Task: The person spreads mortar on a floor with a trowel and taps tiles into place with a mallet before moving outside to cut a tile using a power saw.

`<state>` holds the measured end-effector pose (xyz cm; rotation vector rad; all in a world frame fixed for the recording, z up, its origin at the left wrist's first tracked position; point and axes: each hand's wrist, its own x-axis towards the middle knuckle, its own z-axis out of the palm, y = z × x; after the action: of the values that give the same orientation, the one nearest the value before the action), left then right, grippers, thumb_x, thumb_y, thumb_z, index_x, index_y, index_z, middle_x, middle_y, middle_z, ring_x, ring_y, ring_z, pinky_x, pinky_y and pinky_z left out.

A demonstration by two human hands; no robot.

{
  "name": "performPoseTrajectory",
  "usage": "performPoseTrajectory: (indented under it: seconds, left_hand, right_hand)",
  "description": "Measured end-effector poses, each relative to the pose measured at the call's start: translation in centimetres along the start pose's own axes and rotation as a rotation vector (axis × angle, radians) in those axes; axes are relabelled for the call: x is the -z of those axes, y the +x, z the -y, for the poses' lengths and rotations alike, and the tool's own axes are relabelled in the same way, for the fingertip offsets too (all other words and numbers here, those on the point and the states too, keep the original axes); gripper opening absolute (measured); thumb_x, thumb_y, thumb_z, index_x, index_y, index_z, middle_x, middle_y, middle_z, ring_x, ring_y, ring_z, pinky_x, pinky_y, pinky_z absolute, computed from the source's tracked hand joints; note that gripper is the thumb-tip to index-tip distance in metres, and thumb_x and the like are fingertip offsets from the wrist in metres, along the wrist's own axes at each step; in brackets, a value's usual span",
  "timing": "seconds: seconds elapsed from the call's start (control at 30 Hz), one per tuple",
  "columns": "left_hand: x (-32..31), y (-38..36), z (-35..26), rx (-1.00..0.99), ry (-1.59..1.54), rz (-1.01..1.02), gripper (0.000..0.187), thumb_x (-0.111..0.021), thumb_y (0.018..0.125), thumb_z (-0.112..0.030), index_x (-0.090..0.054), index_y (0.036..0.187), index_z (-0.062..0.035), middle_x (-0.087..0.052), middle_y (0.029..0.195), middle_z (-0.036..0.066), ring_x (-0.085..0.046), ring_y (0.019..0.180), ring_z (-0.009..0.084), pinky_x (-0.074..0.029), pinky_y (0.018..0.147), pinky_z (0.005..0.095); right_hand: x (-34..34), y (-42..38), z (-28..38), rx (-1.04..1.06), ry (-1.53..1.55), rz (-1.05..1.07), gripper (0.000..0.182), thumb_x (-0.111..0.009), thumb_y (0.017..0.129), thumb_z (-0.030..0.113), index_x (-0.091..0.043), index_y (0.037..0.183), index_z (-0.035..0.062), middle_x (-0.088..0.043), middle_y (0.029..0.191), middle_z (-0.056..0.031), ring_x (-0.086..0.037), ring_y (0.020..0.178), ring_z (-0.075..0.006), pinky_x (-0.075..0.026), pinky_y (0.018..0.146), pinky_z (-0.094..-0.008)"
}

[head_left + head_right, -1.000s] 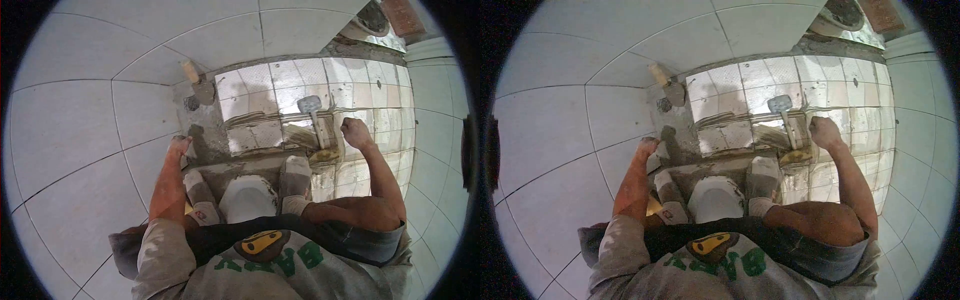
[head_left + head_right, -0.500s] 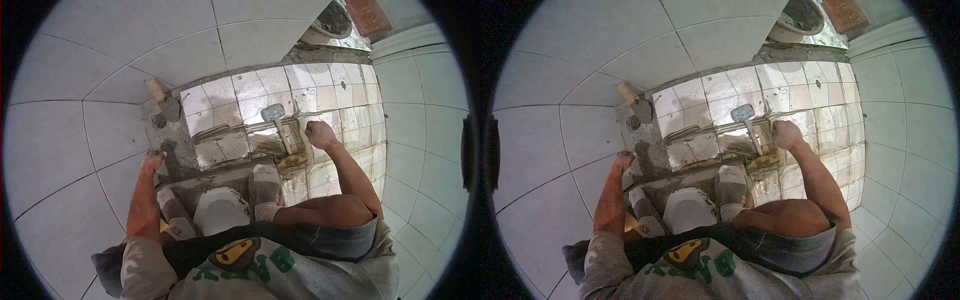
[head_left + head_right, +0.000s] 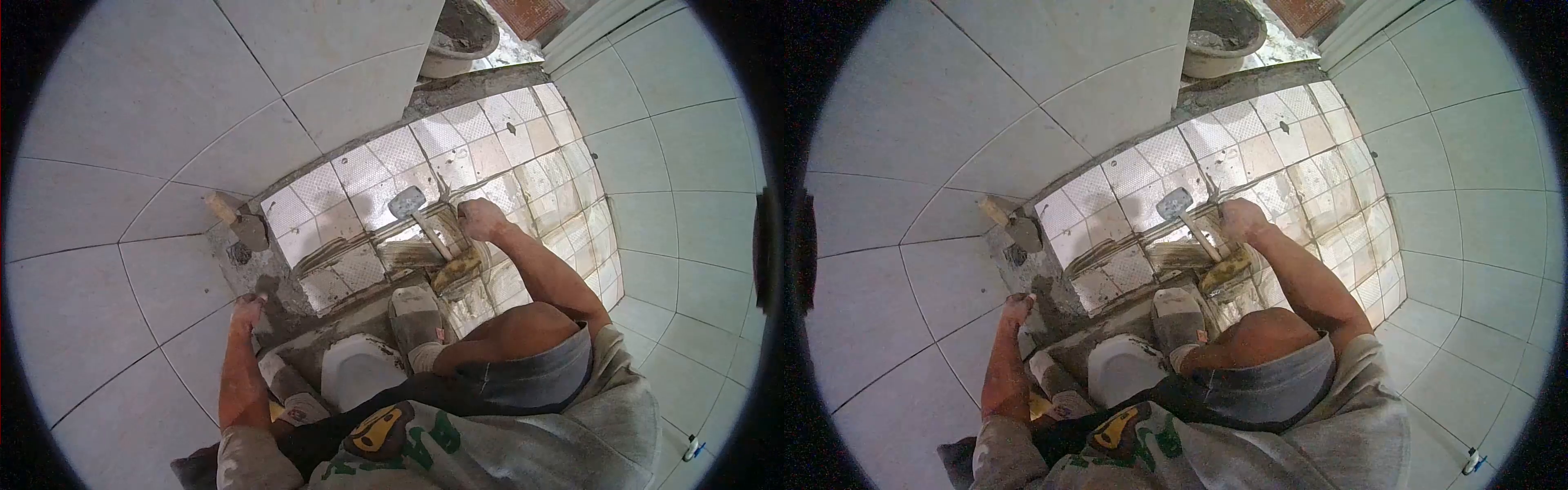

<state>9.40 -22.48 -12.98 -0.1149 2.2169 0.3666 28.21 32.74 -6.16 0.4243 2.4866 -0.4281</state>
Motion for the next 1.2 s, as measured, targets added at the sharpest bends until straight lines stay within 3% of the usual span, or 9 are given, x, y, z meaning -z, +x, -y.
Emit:
performPoseTrajectory:
  seconds: [0.23, 0.3, 0.43, 0.5, 0.63, 0.7, 0.77, 0.93, 1.2]
  left_hand:
    - [-0.6, -0.2, -2.3, -0.075, 0.169, 0.017, 0.045, -0.059, 0.084, -0.042, -0.065, 0.112, -0.0073, -0.065, 0.108, 0.022, -0.059, 0.106, 0.0372, -0.045, 0.091, 0.0421]
    - [-2.1, 3.8, 1.3, -0.109, 0.043, 0.027, 0.048, -0.058, 0.083, -0.041, -0.063, 0.115, -0.0050, -0.063, 0.112, 0.022, -0.057, 0.111, 0.0376, -0.044, 0.093, 0.0430]
    - [-1.2, 0.5, -2.0, -0.089, -0.032, -0.026, 0.050, -0.058, 0.083, -0.040, -0.063, 0.115, -0.0019, -0.062, 0.115, 0.023, -0.056, 0.113, 0.0380, -0.043, 0.095, 0.0429]
    - [-2.4, 3.3, 0.7, -0.313, -0.135, -0.067, 0.042, -0.062, 0.086, -0.034, -0.066, 0.104, 0.0038, -0.065, 0.075, 0.009, -0.060, 0.070, 0.0201, -0.047, 0.068, 0.0358]
    - [-2.0, 2.5, -0.3, -0.230, 0.029, -0.086, 0.041, -0.063, 0.085, -0.035, -0.066, 0.102, 0.0027, -0.065, 0.076, 0.010, -0.060, 0.071, 0.0199, -0.047, 0.068, 0.0363]
    - [-1.1, 0.9, -1.9, -0.146, 0.085, 0.006, 0.050, -0.059, 0.083, -0.044, -0.066, 0.108, -0.0010, -0.061, 0.109, 0.028, -0.058, 0.107, 0.0386, -0.043, 0.092, 0.0439]
    - [-2.5, 4.9, 1.9, -0.260, 0.000, -0.016, 0.045, -0.060, 0.083, -0.040, -0.067, 0.105, -0.0016, -0.065, 0.101, 0.025, -0.061, 0.101, 0.0378, -0.045, 0.088, 0.0435]
    - [-0.1, -0.3, -3.1, -0.177, 0.046, 0.053, 0.041, -0.059, 0.084, -0.039, -0.068, 0.101, -0.0024, -0.066, 0.078, 0.017, -0.063, 0.076, 0.0276, -0.048, 0.072, 0.0381]
    - [-0.8, 1.0, -2.5, -0.203, 0.053, -0.023, 0.042, -0.060, 0.085, -0.037, -0.067, 0.099, 0.0027, -0.067, 0.084, 0.015, -0.062, 0.075, 0.0235, -0.047, 0.070, 0.0364]
  right_hand:
    - [-0.2, 0.1, 0.3, -0.016, 0.028, 0.001, 0.025, -0.054, 0.077, 0.022, -0.065, 0.092, 0.0051, -0.066, 0.090, -0.0198, -0.063, 0.090, -0.0370, -0.050, 0.080, -0.0451]
    - [-0.3, 0.2, 0.3, -0.026, 0.007, 0.014, 0.026, -0.055, 0.077, 0.022, -0.065, 0.093, 0.0047, -0.066, 0.091, -0.0199, -0.063, 0.090, -0.0370, -0.050, 0.080, -0.0450]
    - [-1.3, 0.6, -0.5, -0.016, 0.025, -0.021, 0.026, -0.055, 0.077, 0.023, -0.065, 0.092, 0.0036, -0.066, 0.090, -0.0207, -0.063, 0.088, -0.0375, -0.051, 0.078, -0.0453]
    - [-1.0, 0.6, -0.1, -0.016, 0.015, -0.021, 0.024, -0.057, 0.072, 0.020, -0.067, 0.086, 0.0028, -0.066, 0.089, -0.0204, -0.065, 0.087, -0.0354, -0.052, 0.077, -0.0439]
    - [-1.5, 1.0, -0.1, -0.013, 0.003, -0.042, 0.022, -0.056, 0.068, 0.016, -0.069, 0.077, 0.0013, -0.067, 0.086, -0.0200, -0.066, 0.083, -0.0337, -0.054, 0.073, -0.0423]
    - [-1.3, 0.9, 0.1, -0.034, 0.022, -0.052, 0.022, -0.055, 0.068, 0.015, -0.069, 0.078, 0.0009, -0.067, 0.085, -0.0201, -0.066, 0.083, -0.0343, -0.054, 0.073, -0.0424]
    - [-1.0, 0.9, 0.4, -0.065, 0.032, -0.004, 0.022, -0.055, 0.069, 0.013, -0.069, 0.079, -0.0004, -0.067, 0.085, -0.0211, -0.066, 0.084, -0.0355, -0.054, 0.075, -0.0428]
    - [0.0, 0.4, 1.6, -0.048, 0.040, -0.075, 0.022, -0.056, 0.068, 0.010, -0.069, 0.080, -0.0017, -0.067, 0.085, -0.0222, -0.066, 0.086, -0.0351, -0.054, 0.076, -0.0429]
    - [1.0, -0.4, 2.4, -0.050, 0.028, -0.025, 0.023, -0.055, 0.066, 0.010, -0.070, 0.080, -0.0006, -0.067, 0.086, -0.0210, -0.066, 0.084, -0.0350, -0.054, 0.075, -0.0424]
